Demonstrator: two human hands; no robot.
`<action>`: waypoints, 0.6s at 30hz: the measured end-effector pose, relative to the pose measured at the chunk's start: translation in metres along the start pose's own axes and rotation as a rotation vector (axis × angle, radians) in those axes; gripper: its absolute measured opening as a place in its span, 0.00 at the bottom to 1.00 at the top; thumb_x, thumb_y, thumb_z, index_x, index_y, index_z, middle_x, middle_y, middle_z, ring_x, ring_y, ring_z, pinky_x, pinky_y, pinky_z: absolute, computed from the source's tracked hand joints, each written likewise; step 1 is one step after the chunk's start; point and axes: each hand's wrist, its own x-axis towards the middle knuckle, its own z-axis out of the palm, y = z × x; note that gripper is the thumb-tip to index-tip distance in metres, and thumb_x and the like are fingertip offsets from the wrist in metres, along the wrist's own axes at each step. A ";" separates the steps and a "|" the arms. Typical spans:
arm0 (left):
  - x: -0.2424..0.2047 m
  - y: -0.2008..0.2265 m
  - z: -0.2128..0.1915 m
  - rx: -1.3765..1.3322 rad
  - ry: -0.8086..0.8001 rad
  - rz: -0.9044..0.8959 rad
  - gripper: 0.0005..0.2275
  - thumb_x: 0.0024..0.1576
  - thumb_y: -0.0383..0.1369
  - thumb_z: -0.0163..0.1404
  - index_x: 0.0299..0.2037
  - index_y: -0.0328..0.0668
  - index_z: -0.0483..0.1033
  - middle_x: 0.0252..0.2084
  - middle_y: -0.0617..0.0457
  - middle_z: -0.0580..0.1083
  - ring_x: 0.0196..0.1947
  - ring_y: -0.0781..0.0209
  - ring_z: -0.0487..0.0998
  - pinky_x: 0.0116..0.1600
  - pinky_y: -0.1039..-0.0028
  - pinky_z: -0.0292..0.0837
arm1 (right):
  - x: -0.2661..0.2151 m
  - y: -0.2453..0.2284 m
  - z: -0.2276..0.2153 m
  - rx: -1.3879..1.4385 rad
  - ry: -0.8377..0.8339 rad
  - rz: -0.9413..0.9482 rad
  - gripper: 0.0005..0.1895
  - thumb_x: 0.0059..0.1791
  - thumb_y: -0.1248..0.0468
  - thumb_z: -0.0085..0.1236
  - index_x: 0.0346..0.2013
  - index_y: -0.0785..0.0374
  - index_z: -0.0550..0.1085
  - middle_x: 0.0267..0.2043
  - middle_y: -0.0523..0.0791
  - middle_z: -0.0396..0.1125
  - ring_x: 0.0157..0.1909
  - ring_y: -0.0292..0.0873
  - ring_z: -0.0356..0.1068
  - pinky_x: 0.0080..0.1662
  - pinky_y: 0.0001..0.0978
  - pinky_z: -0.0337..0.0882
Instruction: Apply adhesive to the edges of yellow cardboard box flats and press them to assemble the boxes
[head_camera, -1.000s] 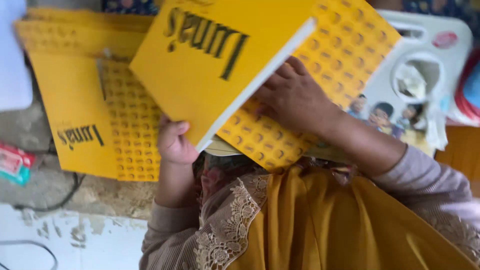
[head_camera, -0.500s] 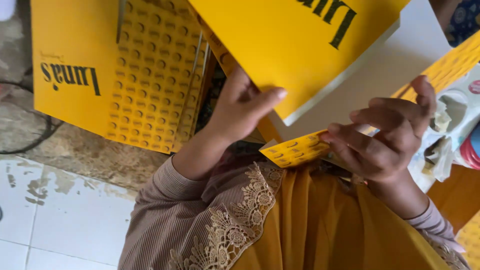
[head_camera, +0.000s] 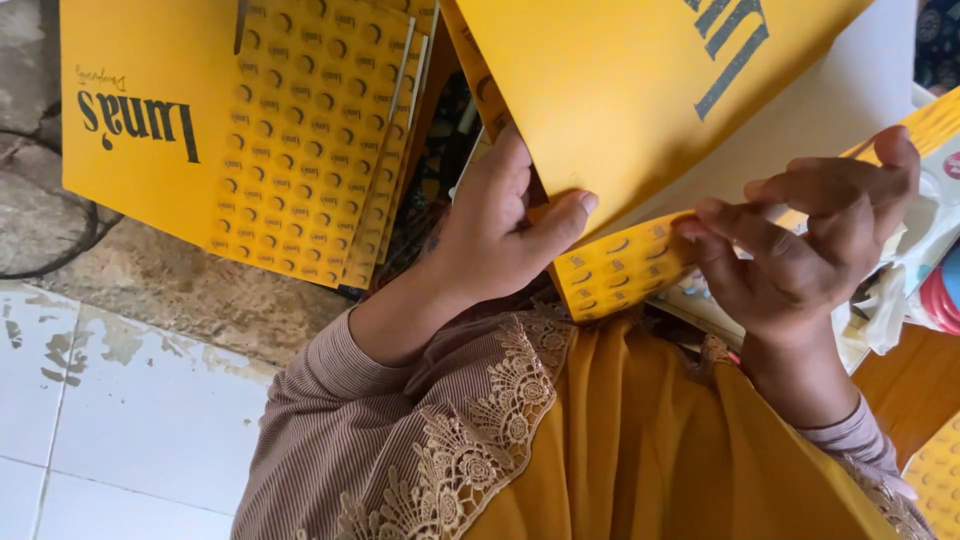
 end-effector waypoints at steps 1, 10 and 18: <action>-0.002 -0.001 -0.001 -0.002 -0.001 0.001 0.14 0.64 0.33 0.51 0.54 0.37 0.62 0.46 0.46 0.72 0.47 0.54 0.76 0.54 0.67 0.76 | 0.000 0.002 0.001 -0.002 -0.001 0.001 0.03 0.53 0.64 0.68 0.37 0.61 0.84 0.38 0.54 0.67 0.41 0.60 0.65 0.71 0.64 0.47; -0.009 -0.010 -0.007 -0.093 -0.002 -0.050 0.19 0.67 0.37 0.49 0.64 0.38 0.60 0.58 0.42 0.70 0.61 0.51 0.74 0.67 0.65 0.76 | 0.001 0.021 0.013 0.010 -0.017 -0.037 0.08 0.54 0.60 0.71 0.38 0.63 0.87 0.37 0.55 0.65 0.42 0.57 0.68 0.73 0.57 0.46; -0.014 -0.050 -0.013 -0.147 0.183 -0.159 0.46 0.72 0.19 0.48 0.77 0.76 0.19 0.87 0.56 0.24 0.77 0.37 0.79 0.51 0.72 0.88 | 0.026 0.018 0.043 0.044 -0.088 -0.031 0.08 0.55 0.65 0.77 0.35 0.65 0.84 0.41 0.52 0.66 0.46 0.58 0.63 0.57 0.55 0.51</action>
